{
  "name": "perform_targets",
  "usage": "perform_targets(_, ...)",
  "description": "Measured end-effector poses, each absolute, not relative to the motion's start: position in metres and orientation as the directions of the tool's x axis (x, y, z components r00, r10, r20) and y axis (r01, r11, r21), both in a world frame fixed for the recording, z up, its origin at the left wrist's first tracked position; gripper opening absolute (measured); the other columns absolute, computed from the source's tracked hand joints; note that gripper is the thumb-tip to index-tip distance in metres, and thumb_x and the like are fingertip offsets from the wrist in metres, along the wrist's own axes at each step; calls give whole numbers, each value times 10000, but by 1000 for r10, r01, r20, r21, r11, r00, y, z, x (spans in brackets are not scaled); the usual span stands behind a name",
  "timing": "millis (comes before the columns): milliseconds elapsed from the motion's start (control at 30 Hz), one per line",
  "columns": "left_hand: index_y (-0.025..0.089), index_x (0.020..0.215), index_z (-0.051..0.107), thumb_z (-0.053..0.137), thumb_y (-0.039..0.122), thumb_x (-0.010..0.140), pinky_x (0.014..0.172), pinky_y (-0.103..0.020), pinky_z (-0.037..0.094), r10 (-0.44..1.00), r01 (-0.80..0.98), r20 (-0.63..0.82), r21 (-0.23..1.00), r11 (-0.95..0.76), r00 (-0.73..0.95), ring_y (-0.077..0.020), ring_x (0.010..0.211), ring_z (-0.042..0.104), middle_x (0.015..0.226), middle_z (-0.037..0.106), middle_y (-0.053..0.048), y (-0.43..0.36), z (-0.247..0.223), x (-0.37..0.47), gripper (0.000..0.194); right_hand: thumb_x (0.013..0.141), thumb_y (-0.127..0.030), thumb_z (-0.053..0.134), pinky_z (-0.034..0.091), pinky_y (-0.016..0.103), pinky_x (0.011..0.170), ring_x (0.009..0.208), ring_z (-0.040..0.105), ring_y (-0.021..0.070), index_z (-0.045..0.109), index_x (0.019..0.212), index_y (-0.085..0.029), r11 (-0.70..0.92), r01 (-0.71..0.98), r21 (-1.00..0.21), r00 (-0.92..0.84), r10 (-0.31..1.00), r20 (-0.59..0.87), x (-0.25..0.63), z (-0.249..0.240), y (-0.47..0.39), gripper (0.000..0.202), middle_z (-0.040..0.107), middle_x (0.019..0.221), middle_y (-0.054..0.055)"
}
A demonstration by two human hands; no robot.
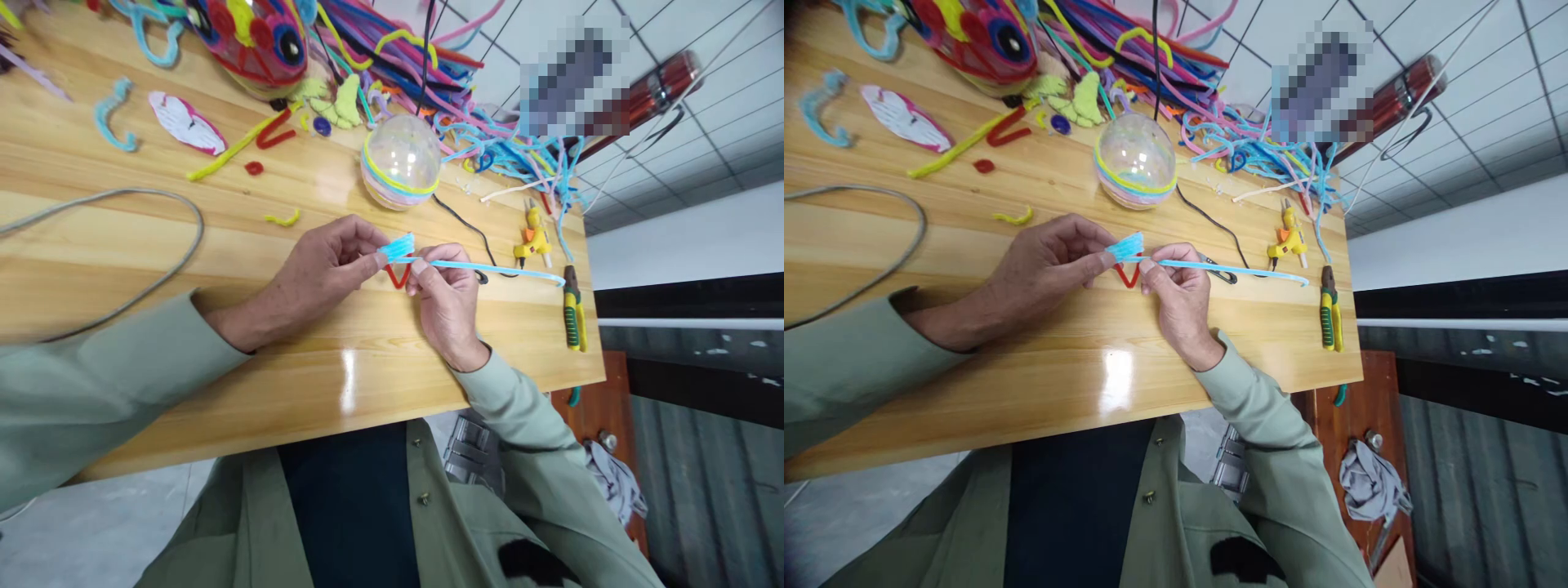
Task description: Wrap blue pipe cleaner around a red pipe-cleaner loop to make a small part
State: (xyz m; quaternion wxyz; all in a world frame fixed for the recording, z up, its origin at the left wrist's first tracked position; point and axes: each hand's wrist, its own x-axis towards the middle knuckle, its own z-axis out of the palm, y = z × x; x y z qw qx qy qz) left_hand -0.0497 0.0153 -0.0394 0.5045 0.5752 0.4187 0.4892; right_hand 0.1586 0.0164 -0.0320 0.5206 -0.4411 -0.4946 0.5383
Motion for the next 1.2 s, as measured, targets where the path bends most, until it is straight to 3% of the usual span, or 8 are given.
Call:
perform_targets(400,236,1070,785,875,653,992,642,-299,521,975,-17,126,992,-125,182,-179,753,724,946,855,-34,15,-40,-50,434,888,-422,989,489,247,594,597,610,90,654,935,-262,79,-125,-989,-38,996,84,159,-37,16,374,702,772,-82)
perform_targets(833,223,1061,779,889,641,983,709,-302,582,977,-32,92,996,-88,190,-201,825,776,945,857,-39,14,-35,-49,439,867,-509,1007,491,257,576,594,586,99,659,950,-274,55,-80,-995,-41,997,58,159,-38,17,428,666,752,-87)
perform_targets(1067,226,1068,784,866,713,976,751,-316,613,974,-28,109,994,-106,200,-216,873,809,1008,878,-54,13,-36,-49,502,856,-475,1007,558,261,613,670,639,94,650,940,-274,35,-123,-992,-66,997,43,159,-39,18,418,793,1021,-29)
perform_targets(1200,234,1066,783,863,719,978,747,-322,615,972,-21,111,994,-109,205,-220,868,816,998,874,-50,12,-34,-48,499,847,-480,1015,550,251,602,638,622,92,647,925,-273,21,-134,-991,-77,997,31,158,-40,19,430,772,921,-47)
